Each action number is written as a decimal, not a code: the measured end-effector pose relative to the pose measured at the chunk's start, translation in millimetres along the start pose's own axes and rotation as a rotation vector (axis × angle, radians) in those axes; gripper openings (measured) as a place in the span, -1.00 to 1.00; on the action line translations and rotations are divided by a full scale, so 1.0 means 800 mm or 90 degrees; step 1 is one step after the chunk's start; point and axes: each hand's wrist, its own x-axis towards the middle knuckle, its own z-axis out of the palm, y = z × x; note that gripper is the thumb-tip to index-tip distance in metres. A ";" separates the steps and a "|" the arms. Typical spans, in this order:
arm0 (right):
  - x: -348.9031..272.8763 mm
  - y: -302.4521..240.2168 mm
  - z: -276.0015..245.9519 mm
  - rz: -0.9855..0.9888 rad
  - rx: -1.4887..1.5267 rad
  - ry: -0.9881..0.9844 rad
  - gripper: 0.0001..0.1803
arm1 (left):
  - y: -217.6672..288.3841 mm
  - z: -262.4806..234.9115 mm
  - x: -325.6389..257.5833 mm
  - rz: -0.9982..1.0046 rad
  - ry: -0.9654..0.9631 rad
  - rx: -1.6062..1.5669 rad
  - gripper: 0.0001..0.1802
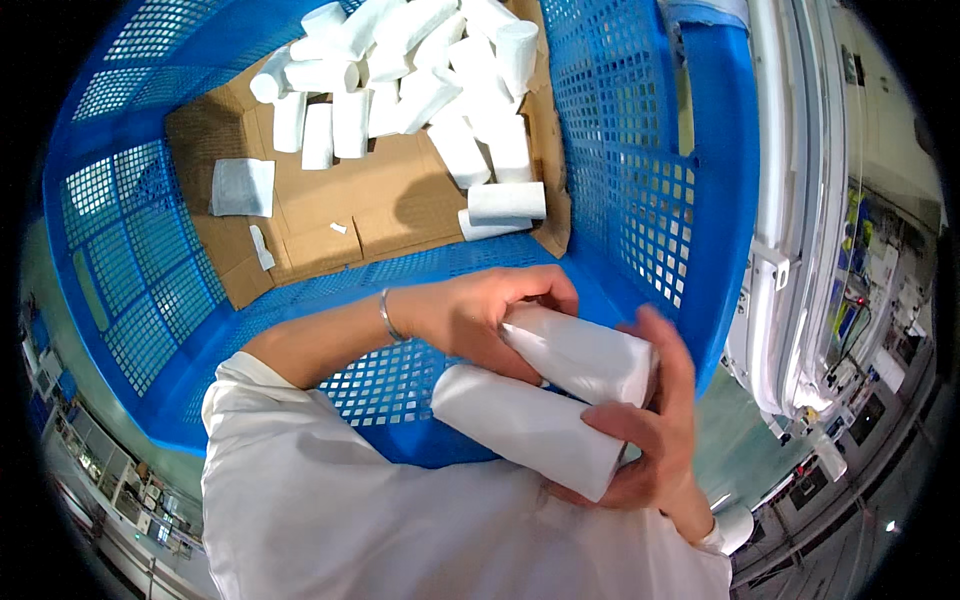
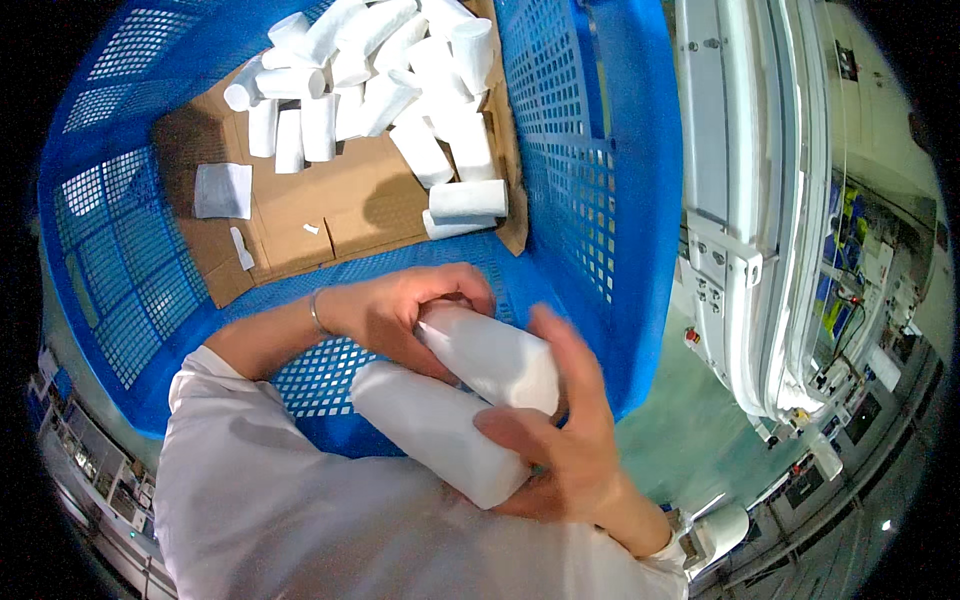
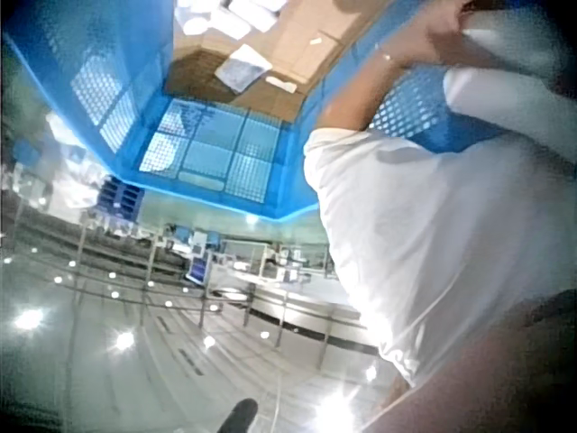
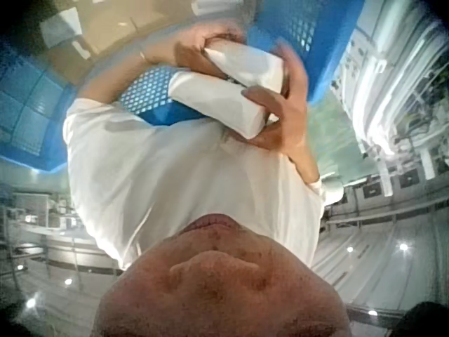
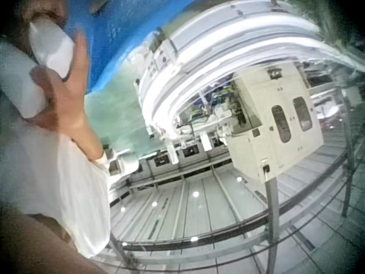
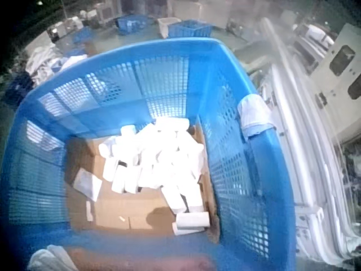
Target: The person picks up wrapped white rectangular items from a blue plastic crate and places them onto a curved white conveyor belt system.
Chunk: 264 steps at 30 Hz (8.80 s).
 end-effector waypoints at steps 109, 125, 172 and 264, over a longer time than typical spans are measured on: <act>-0.445 0.251 -0.213 -0.009 0.609 0.730 -0.43 | 0.089 0.276 0.185 0.655 0.884 0.169 -0.57; -0.442 0.251 -0.286 0.068 0.386 0.780 -0.42 | 0.094 0.235 0.278 0.540 0.688 -0.102 -0.50; -0.749 0.649 -0.724 0.374 0.178 0.550 -0.59 | 0.026 0.504 0.493 0.477 0.704 -0.062 -0.53; -0.384 0.211 -0.186 -0.070 0.413 -0.241 -0.83 | -0.215 0.618 0.113 0.178 1.199 0.300 -0.77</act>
